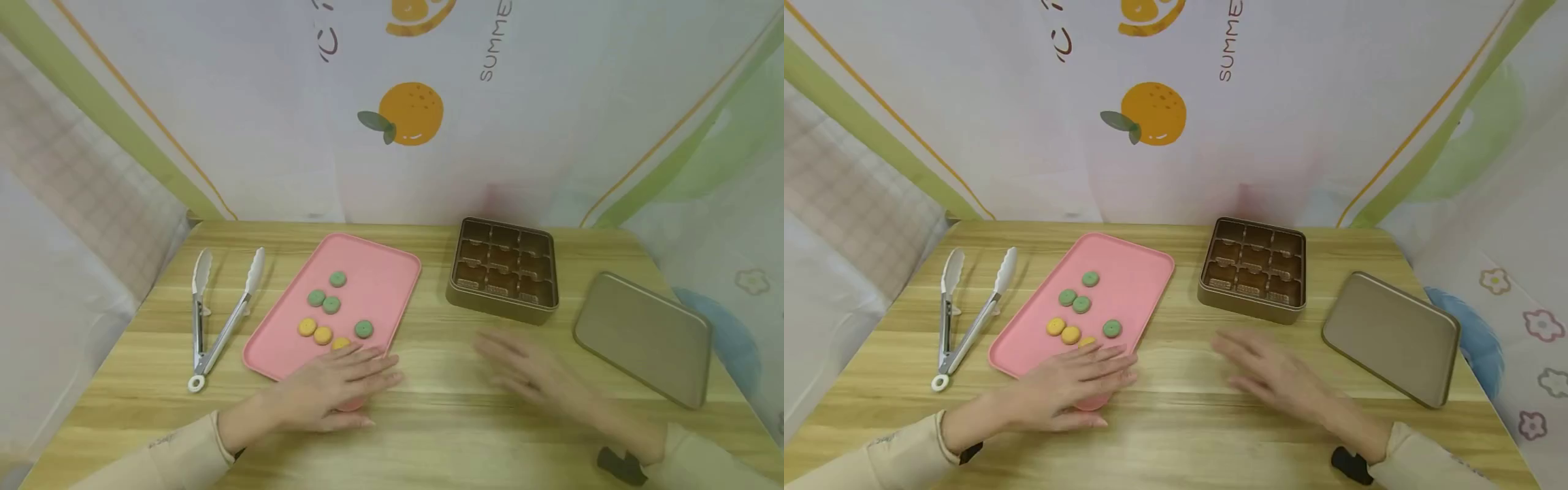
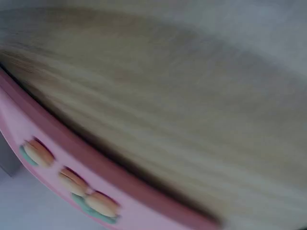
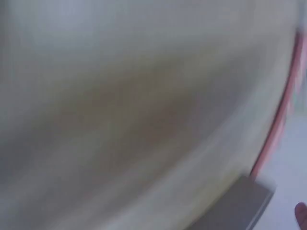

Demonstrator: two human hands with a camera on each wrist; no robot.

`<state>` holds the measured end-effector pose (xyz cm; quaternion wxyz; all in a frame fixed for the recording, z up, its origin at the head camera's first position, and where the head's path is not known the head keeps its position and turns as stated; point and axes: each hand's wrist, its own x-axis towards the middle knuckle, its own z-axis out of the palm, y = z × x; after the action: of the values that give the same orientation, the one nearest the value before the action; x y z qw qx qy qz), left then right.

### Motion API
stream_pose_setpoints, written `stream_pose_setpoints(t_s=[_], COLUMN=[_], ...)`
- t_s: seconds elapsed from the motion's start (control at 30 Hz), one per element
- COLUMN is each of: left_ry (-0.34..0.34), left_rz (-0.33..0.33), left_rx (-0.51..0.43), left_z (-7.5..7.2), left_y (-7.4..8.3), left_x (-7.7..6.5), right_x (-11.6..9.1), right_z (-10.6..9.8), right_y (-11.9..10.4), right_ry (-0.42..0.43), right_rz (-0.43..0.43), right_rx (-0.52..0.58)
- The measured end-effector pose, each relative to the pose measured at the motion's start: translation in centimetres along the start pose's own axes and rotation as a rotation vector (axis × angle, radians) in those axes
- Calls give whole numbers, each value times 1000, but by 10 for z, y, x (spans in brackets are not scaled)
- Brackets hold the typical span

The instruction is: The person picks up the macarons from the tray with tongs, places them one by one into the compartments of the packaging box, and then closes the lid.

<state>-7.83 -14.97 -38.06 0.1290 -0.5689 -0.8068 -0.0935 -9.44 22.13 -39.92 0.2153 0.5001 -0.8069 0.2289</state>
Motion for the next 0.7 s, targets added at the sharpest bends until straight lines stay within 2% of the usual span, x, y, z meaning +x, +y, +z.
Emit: stream_pose_setpoints(t_s=[0.1, 0.17, 0.27, 0.33, 0.4, 0.43, 0.5, 0.57, 0.7], left_ry=[209, 352, 518, 565, 566, 563, 530, 500, 387], left_rz=[-239, -425, -755, -982, -1200, -1287, -1419, -1499, -1576], left_rx=[-59, -109, -161, -230, -284, -320, -365, -374, -314], left_z=[-5, -10, -20, -28, -34, -37, -41, -42, -37], left_y=[-8, -15, -28, -37, -47, -52, -60, -67, -76], left_x=[-15, -29, -54, -71, -88, -96, -110, -120, -128], right_x=[3, 3, 4, 3, 3, 3, 3, 3, 5], right_z=[-14, -24, -36, -42, -46, -47, -47, -46, -41], right_y=[32, 52, 77, 88, 95, 99, 104, 108, 115], right_ry=[221, 318, 335, 292, 244, 223, 173, 131, 76], right_rz=[252, 432, 695, 834, 910, 937, 985, 1020, 1080], right_rx=[35, 74, 101, 101, 89, 81, 77, 82, 94])
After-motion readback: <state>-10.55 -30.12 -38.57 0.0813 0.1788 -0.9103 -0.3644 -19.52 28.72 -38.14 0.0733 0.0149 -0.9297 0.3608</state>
